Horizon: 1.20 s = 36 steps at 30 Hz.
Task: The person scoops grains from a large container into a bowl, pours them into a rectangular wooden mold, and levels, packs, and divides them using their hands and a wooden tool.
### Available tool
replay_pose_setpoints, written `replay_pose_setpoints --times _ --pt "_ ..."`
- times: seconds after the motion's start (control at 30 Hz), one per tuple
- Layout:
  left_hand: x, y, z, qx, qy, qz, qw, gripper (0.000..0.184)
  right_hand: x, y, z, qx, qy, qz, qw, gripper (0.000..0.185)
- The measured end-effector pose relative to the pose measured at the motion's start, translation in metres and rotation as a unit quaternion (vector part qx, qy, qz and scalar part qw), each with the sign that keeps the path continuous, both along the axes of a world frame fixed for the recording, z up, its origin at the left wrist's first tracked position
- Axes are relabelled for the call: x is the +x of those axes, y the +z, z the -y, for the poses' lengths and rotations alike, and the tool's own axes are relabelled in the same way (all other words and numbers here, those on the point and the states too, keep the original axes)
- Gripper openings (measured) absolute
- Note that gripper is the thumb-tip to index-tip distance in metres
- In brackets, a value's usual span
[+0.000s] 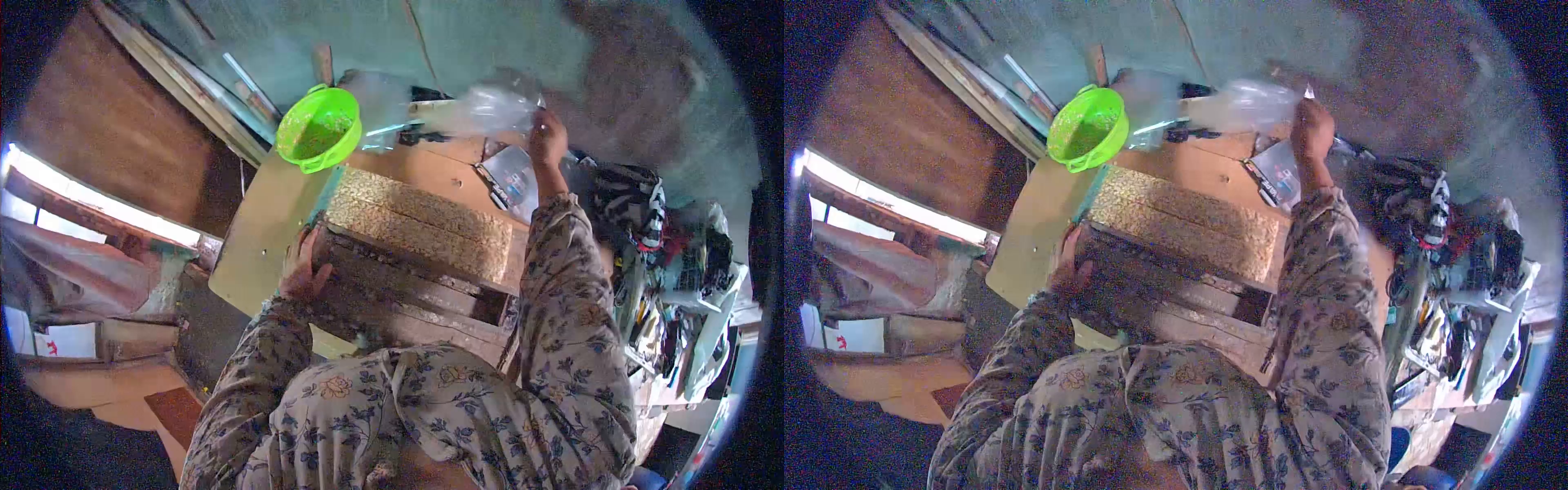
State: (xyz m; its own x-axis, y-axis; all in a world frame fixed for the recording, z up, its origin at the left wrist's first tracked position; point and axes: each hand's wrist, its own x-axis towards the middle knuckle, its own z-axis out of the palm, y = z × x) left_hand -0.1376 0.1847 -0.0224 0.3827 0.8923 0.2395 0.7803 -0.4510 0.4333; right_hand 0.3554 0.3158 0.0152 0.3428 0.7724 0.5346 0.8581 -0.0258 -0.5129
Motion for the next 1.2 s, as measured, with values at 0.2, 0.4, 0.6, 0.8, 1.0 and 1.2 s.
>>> replay_pose_setpoints --times 0.2,0.4,0.6,0.8,1.0,1.2 --pt "-0.004 -0.006 0.005 0.009 -0.006 0.02 1.0 0.068 0.004 0.058 0.043 0.091 0.028 0.161 0.982 0.018" --pt "-0.01 -0.009 0.007 0.022 -0.028 0.042 0.998 0.067 -0.008 0.108 0.084 0.083 -0.08 0.104 0.988 0.015" --pt "-0.001 -0.032 -0.009 0.095 -0.014 0.054 0.994 0.074 -0.065 0.188 0.152 0.143 -0.015 0.009 0.99 0.019" --pt "0.125 0.049 -0.027 -0.117 -0.28 0.323 0.896 0.093 -0.099 0.25 0.214 0.116 0.005 -0.064 0.991 0.022" --pt "0.175 0.092 0.027 -0.612 -0.481 0.348 0.523 0.07 -0.114 0.257 0.266 0.218 -0.196 -0.016 0.956 0.024" --pt "0.18 0.102 0.053 -0.694 -0.454 0.403 0.388 0.064 -0.12 0.233 0.31 0.192 -0.215 0.043 0.957 0.018"
